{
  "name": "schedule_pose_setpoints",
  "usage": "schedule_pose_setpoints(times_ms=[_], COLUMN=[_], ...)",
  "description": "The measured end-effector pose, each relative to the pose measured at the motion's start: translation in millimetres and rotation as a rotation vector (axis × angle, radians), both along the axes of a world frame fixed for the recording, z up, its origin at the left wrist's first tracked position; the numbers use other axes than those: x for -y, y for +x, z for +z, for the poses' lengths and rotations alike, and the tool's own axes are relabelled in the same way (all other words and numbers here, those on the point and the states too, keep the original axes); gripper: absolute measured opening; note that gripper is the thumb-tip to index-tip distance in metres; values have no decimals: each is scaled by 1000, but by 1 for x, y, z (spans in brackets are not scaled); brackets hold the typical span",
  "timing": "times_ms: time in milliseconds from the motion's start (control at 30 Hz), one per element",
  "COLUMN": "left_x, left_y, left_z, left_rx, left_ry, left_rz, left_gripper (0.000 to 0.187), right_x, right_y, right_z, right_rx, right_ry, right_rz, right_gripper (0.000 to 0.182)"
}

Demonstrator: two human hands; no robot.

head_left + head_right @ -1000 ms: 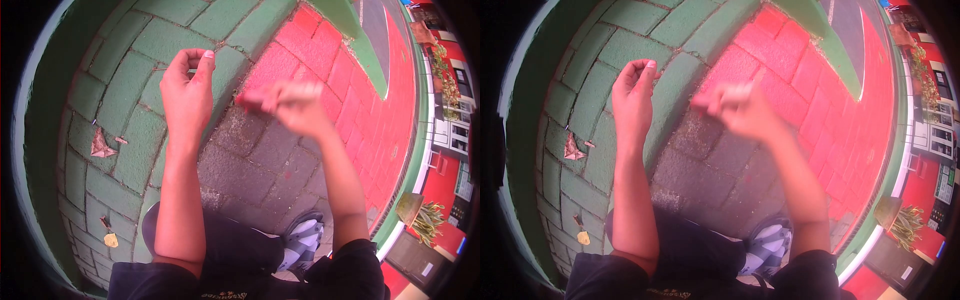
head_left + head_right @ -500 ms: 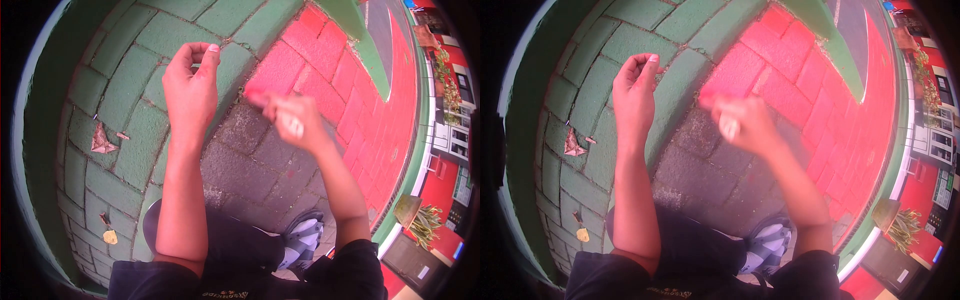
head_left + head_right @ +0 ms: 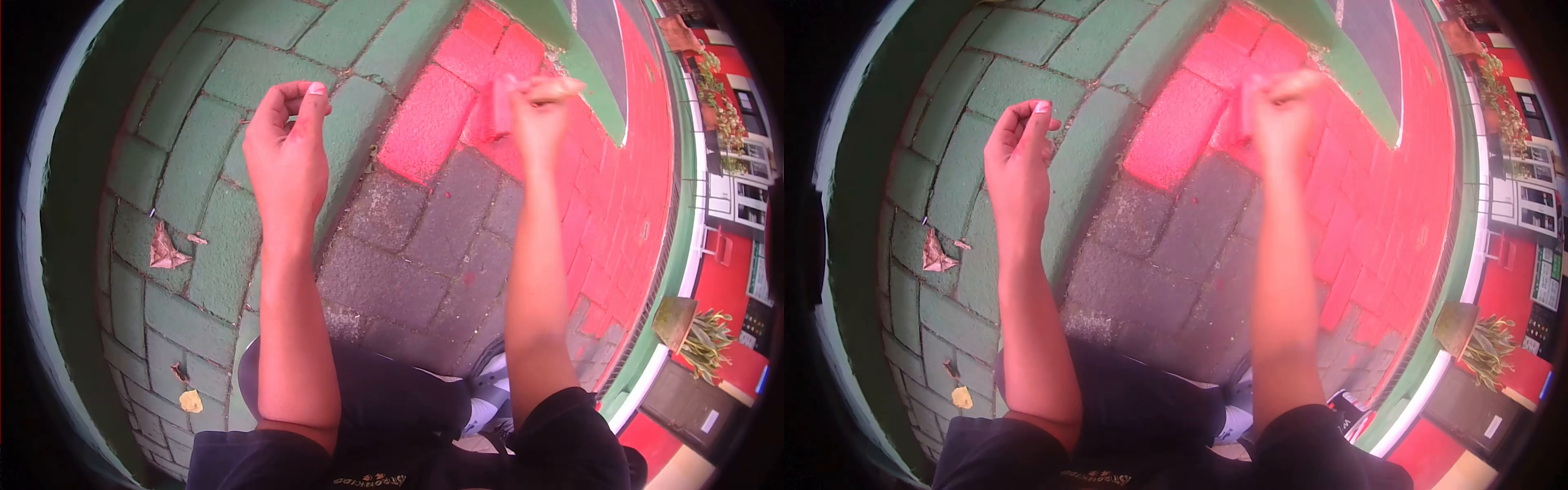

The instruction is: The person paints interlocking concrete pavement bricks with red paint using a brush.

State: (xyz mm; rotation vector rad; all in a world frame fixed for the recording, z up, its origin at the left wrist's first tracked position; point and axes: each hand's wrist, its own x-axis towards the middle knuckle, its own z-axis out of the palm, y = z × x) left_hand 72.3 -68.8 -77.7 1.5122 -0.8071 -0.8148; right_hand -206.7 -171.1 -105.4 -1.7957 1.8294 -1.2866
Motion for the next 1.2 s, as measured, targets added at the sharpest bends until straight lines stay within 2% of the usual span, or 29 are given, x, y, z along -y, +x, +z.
schedule_pose_setpoints(times_ms=[33, 100, 133, 200, 233, 300, 333, 400, 467, 567, 667, 733, 800, 833, 900, 967, 1000, 1067, 1100, 1167, 1200], left_x=[1, 0, 1, 0, -1, -4, -5, -4, -3, -3, -5, -4, -4, -4, -5, -5, -6, -6, -6, -6, -5], left_y=[-1, -2, -1, -1, 0, 1, 1, -1, -3, -3, -6, -8, -8, -7, -6, -4, -4, -6, -7, -8, -8], left_z=[0, 1, 2, 2, 4, 9, 9, 11, 10, 14, 16, 15, 13, 14, 14, 15, 15, 17, 17, 16, 15], left_rx=[-3, -15, -14, -48, -44, -59, -56, -42, -66, -107, -112, -105, -109, -107, -157, -150, -141, -137, -131, -125, -119], left_ry=[-5, 13, 10, 0, 0, 5, 4, 20, 21, 17, 15, 21, 27, 26, 11, 10, 9, 21, 32, 31, 26], left_rz=[-10, -4, -13, -9, -16, -10, -20, -12, -27, -17, -26, -27, -22, -20, -32, -26, -21, -21, -22, -29, -34], left_gripper=[28, 27, 27, 26, 26, 26, 26, 25, 25, 23, 22, 21, 21, 21, 21, 21, 21, 21, 21, 21, 21], right_x=[-14, -38, -50, -50, -46, -34, -29, -19, -24, -35, -29, -19, -15, -21, -44, -63, -70, -73, -69, -56, -56], right_y=[26, 69, 83, 95, 91, 76, 70, 52, 27, 5, 23, 49, 56, 53, 38, 13, 1, -5, -4, 0, 13], right_z=[10, 4, 7, -1, 1, 10, 5, -18, -35, -30, -13, -17, -41, -46, -51, -46, -37, -14, -13, -14, -9], right_rx=[-64, -109, -142, -4, -1, 282, 285, 835, 768, 556, 670, 839, 655, 657, 857, 769, 659, 293, 293, -7, -125], right_ry=[96, 158, 240, -44, -45, -99, -102, 137, 101, 31, 18, 42, 83, 83, 99, 31, 50, -117, -115, -288, -133], right_rz=[-73, 95, 254, 298, 290, 61, 51, -89, -119, -267, -163, -83, -61, -59, -185, -201, -252, -347, -349, -336, -301], right_gripper=[20, 23, 19, 18, 18, 17, 17, 16, 17, 17, 18, 17, 16, 16, 16, 16, 17, 20, 20, 17, 17])
